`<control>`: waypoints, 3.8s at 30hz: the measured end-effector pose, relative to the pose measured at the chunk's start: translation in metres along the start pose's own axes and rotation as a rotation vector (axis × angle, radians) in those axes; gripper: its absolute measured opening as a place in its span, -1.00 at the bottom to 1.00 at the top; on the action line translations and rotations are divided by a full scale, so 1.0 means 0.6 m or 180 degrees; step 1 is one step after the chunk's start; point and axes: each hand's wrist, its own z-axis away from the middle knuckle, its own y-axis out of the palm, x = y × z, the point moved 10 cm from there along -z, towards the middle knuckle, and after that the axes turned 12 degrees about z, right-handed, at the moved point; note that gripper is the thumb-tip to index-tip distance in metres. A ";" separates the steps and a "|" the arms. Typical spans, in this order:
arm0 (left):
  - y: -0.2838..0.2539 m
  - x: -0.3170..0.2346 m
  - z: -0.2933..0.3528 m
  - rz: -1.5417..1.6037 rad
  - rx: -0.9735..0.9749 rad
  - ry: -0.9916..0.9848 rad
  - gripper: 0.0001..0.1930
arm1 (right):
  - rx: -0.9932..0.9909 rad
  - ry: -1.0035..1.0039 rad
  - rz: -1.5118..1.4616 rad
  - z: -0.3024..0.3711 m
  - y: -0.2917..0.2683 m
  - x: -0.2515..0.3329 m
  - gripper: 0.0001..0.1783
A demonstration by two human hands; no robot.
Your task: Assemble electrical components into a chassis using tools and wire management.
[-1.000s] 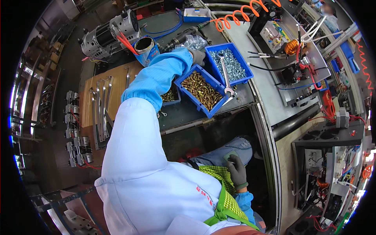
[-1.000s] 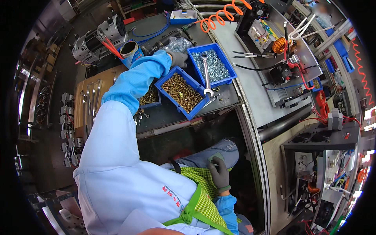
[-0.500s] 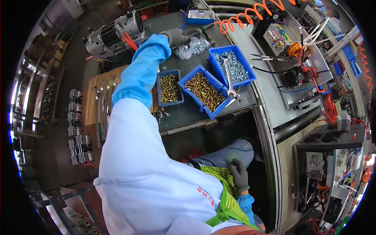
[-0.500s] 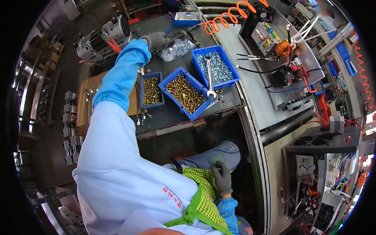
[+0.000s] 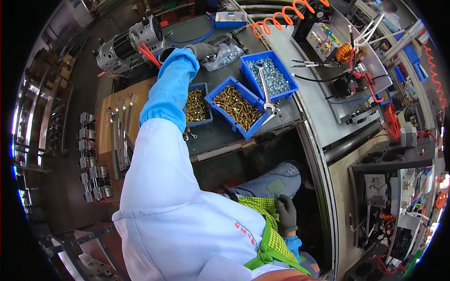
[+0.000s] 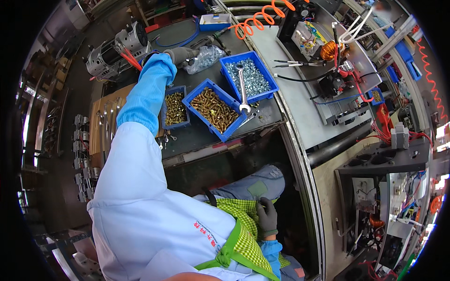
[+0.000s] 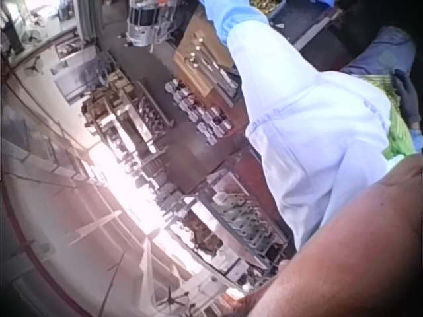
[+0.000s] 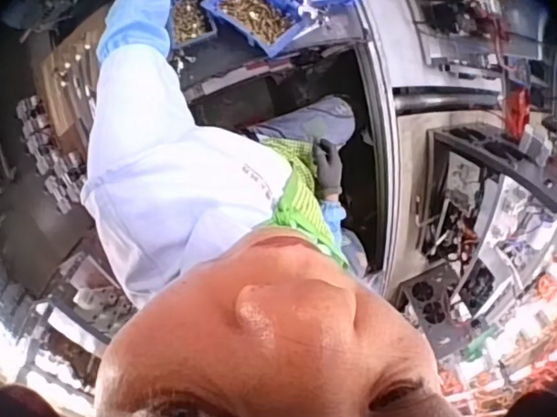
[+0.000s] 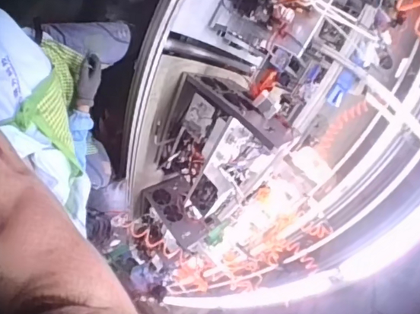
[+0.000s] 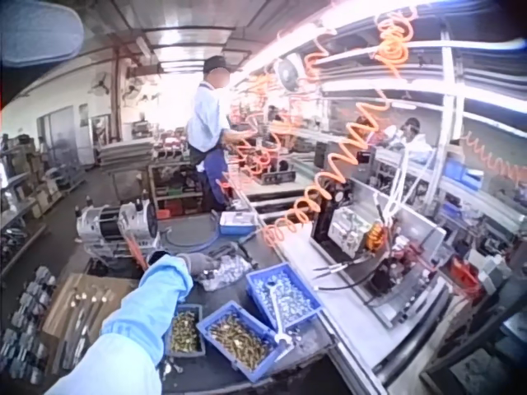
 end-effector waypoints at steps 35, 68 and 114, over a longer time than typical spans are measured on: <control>0.679 -0.328 0.113 -0.1399 0.2373 0.2526 -0.74 | -0.0604 -0.0042 0.0030 0.061 -0.050 -0.025 -0.61; 0.852 -0.436 0.042 -0.1625 0.1684 0.3427 -0.65 | -0.0948 0.0226 0.0347 0.105 -0.086 -0.072 -0.62; 0.379 -0.027 0.460 -0.2018 -0.1818 0.3232 -0.62 | -0.3166 0.0065 0.2345 0.170 -0.490 -0.142 -0.62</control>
